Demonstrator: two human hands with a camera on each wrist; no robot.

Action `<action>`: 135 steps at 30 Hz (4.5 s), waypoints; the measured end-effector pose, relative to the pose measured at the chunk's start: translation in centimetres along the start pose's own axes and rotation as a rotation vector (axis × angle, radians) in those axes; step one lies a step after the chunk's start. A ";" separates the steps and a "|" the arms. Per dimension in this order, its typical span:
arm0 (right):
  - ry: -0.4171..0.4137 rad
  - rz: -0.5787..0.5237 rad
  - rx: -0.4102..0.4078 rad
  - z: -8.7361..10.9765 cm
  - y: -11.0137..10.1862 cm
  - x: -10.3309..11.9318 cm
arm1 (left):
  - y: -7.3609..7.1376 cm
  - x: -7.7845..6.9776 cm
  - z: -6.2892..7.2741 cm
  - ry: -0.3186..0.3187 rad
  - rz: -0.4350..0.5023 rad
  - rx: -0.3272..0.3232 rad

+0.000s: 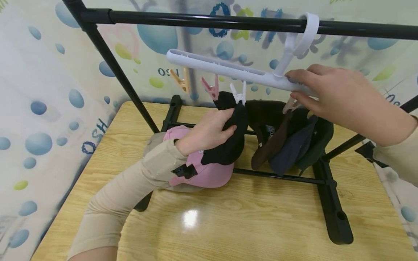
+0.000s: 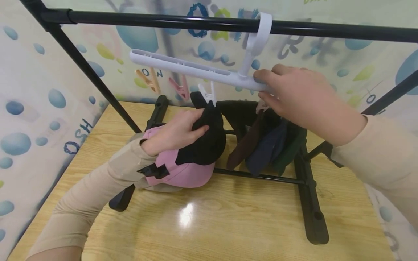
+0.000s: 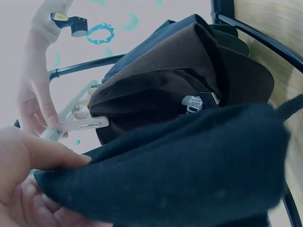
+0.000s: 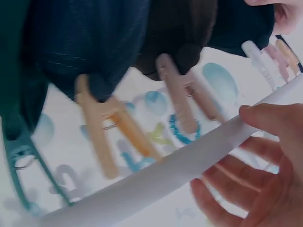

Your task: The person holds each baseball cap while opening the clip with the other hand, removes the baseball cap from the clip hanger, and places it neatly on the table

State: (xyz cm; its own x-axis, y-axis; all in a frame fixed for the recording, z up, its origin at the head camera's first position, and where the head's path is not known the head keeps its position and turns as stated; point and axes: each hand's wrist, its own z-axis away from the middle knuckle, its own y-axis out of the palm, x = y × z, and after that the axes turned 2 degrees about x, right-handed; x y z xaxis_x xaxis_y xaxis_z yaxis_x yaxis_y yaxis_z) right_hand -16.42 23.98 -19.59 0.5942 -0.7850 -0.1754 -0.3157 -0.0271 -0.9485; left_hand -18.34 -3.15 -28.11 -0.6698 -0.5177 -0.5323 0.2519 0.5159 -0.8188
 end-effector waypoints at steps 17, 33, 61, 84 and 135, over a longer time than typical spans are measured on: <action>-0.131 0.067 -0.346 -2.0 0.6 5.9 | -1.1 -0.4 0.4 -0.003 0.025 -0.023; 0.217 0.118 -0.257 -6.6 1.2 8.9 | -1.1 -0.9 0.0 -0.026 -0.001 -0.049; 0.517 0.126 -0.051 -10.2 0.7 10.3 | -2.0 -1.5 -0.2 -0.002 -0.055 -0.021; 0.558 0.098 -0.235 -9.8 2.2 9.7 | -1.5 -1.1 0.1 0.028 -0.090 0.047; 0.659 0.197 -0.337 -10.0 4.3 10.5 | 0.6 7.5 8.7 -0.339 0.149 -0.010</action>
State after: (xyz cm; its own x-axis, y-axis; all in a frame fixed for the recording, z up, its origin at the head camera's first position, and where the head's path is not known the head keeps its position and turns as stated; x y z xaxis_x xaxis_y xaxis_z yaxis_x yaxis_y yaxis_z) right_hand -18.92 9.46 -22.89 -0.0267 -0.9989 -0.0390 -0.6412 0.0471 -0.7659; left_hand -17.19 -12.69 -34.45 -0.3559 -0.6324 -0.6880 0.3217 0.6083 -0.7256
